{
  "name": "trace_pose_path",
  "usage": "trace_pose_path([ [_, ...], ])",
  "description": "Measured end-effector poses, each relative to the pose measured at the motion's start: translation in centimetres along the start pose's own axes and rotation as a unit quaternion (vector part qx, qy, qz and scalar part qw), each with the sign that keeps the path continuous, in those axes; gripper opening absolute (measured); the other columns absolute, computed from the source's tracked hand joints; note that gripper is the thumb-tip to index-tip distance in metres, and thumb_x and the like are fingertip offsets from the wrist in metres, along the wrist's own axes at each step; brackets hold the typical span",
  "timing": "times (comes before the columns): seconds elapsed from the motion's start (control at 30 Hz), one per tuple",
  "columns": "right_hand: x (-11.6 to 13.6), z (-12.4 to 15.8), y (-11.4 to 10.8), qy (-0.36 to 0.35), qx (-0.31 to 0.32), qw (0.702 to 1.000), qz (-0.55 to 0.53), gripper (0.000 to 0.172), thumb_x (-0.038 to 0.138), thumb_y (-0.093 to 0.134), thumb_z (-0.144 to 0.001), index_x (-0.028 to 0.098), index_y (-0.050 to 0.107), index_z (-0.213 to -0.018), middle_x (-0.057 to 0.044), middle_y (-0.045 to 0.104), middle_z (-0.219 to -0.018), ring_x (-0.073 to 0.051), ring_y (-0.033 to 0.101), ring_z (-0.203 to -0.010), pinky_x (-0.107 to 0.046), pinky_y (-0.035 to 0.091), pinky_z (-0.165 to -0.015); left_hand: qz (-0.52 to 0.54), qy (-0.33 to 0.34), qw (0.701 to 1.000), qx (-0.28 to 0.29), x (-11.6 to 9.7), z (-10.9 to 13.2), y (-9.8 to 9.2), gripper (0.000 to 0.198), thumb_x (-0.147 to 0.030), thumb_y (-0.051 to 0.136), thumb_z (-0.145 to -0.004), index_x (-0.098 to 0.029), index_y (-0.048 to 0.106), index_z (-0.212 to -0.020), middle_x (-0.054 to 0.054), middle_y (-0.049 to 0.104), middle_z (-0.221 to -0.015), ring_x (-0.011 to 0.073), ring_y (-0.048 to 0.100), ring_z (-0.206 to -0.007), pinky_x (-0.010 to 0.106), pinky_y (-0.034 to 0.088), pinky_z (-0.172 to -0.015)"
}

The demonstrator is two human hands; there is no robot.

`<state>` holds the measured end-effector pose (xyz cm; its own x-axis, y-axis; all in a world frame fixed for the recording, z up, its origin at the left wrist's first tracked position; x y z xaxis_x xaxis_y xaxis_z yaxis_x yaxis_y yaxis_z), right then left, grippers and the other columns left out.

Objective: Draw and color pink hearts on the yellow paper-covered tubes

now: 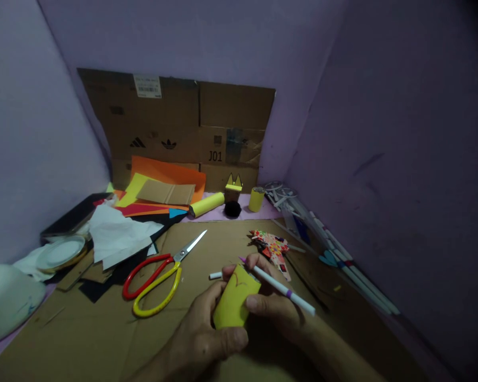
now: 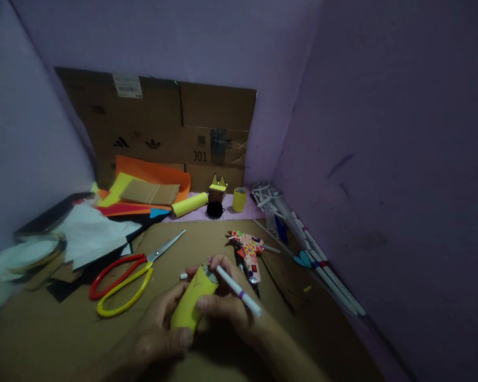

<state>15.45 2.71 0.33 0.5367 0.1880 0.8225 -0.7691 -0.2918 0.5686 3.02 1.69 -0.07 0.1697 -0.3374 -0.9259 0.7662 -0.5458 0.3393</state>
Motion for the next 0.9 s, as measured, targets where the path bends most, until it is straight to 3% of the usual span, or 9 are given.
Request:
trace_pose_path([
  [0.1, 0.1, -0.1, 0.1, 0.005, 0.001, 1.0, 0.018, 0.053, 0.025, 0.083, -0.055, 0.026, 0.039, -0.084, -0.003, 0.067, -0.098, -0.023, 0.066, -0.088, -0.036, 0.048, -0.075, -0.123, 0.033, 0.991, -0.05, -0.8, 0.3, -0.3, 0.053, -0.035, 0.074, -0.063, -0.014, 0.057, -0.108, 0.007, 0.062, -0.096, 0.0228, 0.057, -0.087, 0.028, 0.045, -0.074],
  [0.27, 0.0, -0.2, 0.4, 0.006, -0.043, 0.998, 0.038, 0.047, 0.023, 0.081, -0.056, 0.025, 0.039, -0.079, -0.001, 0.067, -0.088, -0.022, 0.065, -0.089, -0.029, 0.048, -0.068, -0.218, -0.008, 0.967, -0.131, -0.3, 0.6, -0.6, 0.025, -0.033, 0.065, -0.071, -0.013, 0.061, -0.086, 0.001, 0.057, -0.07, 0.0135, 0.048, -0.061, 0.022, 0.039, -0.053],
  [0.37, -0.1, 0.0, 0.6, 0.019, -0.05, 0.998, 0.033, 0.045, 0.021, 0.079, -0.057, 0.025, 0.04, -0.079, 0.001, 0.068, -0.083, -0.021, 0.066, -0.083, -0.029, 0.048, -0.068, -0.204, -0.006, 0.969, -0.137, 0.1, 0.5, -0.6, 0.025, -0.035, 0.063, -0.073, -0.013, 0.06, -0.084, -0.001, 0.053, -0.066, 0.0114, 0.044, -0.057, 0.021, 0.037, -0.052],
  [0.53, -0.1, 0.1, 0.3, 0.018, -0.032, 0.997, 0.072, 0.044, 0.024, 0.077, -0.061, 0.025, 0.039, -0.082, 0.0, 0.069, -0.085, -0.021, 0.066, -0.08, -0.032, 0.048, -0.07, -0.137, -0.014, 0.987, -0.078, 0.5, 0.0, -0.2, 0.033, -0.042, 0.064, -0.072, -0.012, 0.058, -0.082, 0.0, 0.053, -0.066, 0.0108, 0.046, -0.056, 0.021, 0.04, -0.051],
  [0.6, 0.4, 0.0, 0.0, -0.027, -0.024, 0.989, 0.14, 0.037, 0.028, 0.075, -0.068, 0.025, 0.042, -0.085, -0.004, 0.069, -0.099, -0.023, 0.064, -0.093, -0.034, 0.048, -0.077, -0.103, -0.025, 0.991, -0.083, 0.8, -0.2, -0.2, 0.034, -0.044, 0.065, -0.071, -0.012, 0.057, -0.079, 0.0, 0.053, -0.062, 0.0096, 0.046, -0.05, 0.021, 0.04, -0.046],
  [0.7, 2.4, 0.3, -1.1, -0.147, -0.124, 0.952, 0.239, 0.023, 0.035, 0.066, -0.079, 0.025, 0.05, -0.091, -0.006, 0.064, -0.115, -0.023, 0.055, -0.111, -0.039, 0.04, -0.093, -0.058, -0.049, 0.99, -0.12, 1.4, -0.6, -0.5, 0.034, -0.044, 0.065, -0.069, -0.012, 0.055, -0.076, 0.001, 0.056, -0.057, 0.0096, 0.048, -0.043, 0.021, 0.041, -0.04],
  [0.77, 3.5, 1.0, -1.9, -0.197, -0.207, 0.93, 0.23, 0.021, 0.045, 0.054, -0.086, 0.026, 0.057, -0.094, -0.005, 0.068, -0.103, -0.022, 0.061, -0.101, -0.039, 0.042, -0.09, -0.048, -0.059, 0.986, -0.145, 1.7, -0.7, -0.8, 0.033, -0.043, 0.066, -0.068, -0.012, 0.055, -0.074, 0.001, 0.057, -0.054, 0.0097, 0.049, -0.04, 0.02, 0.04, -0.037],
  [0.83, 3.8, 1.5, -2.1, -0.194, -0.221, 0.931, 0.216, 0.037, 0.055, 0.044, -0.087, 0.025, 0.064, -0.096, -0.004, 0.07, -0.081, -0.021, 0.064, -0.076, -0.035, 0.048, -0.072, -0.046, -0.064, 0.984, -0.16, 1.8, -0.8, -0.9, 0.032, -0.042, 0.065, -0.068, -0.012, 0.056, -0.074, 0.001, 0.056, -0.053, 0.0092, 0.049, -0.038, 0.019, 0.04, -0.035],
  [0.9, 3.5, 1.9, -2.0, -0.166, -0.208, 0.93, 0.255, 0.048, 0.061, 0.04, -0.085, 0.023, 0.07, -0.085, -0.003, 0.062, -0.058, -0.018, 0.056, -0.055, -0.031, 0.044, -0.055, -0.049, -0.064, 0.983, -0.163, 1.7, -0.9, -1.0, 0.033, -0.041, 0.065, -0.068, -0.011, 0.057, -0.077, 0.001, 0.057, -0.055, 0.0089, 0.049, -0.039, 0.019, 0.041, -0.035],
])
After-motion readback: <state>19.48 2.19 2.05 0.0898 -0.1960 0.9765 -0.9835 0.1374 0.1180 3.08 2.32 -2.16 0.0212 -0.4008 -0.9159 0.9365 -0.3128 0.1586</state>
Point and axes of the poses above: each hand's wrist, its own z-axis away from the middle knuckle, its own y-axis out of the palm, x = y × z, the point moved 4 cm from there along -z, towards the middle knuckle
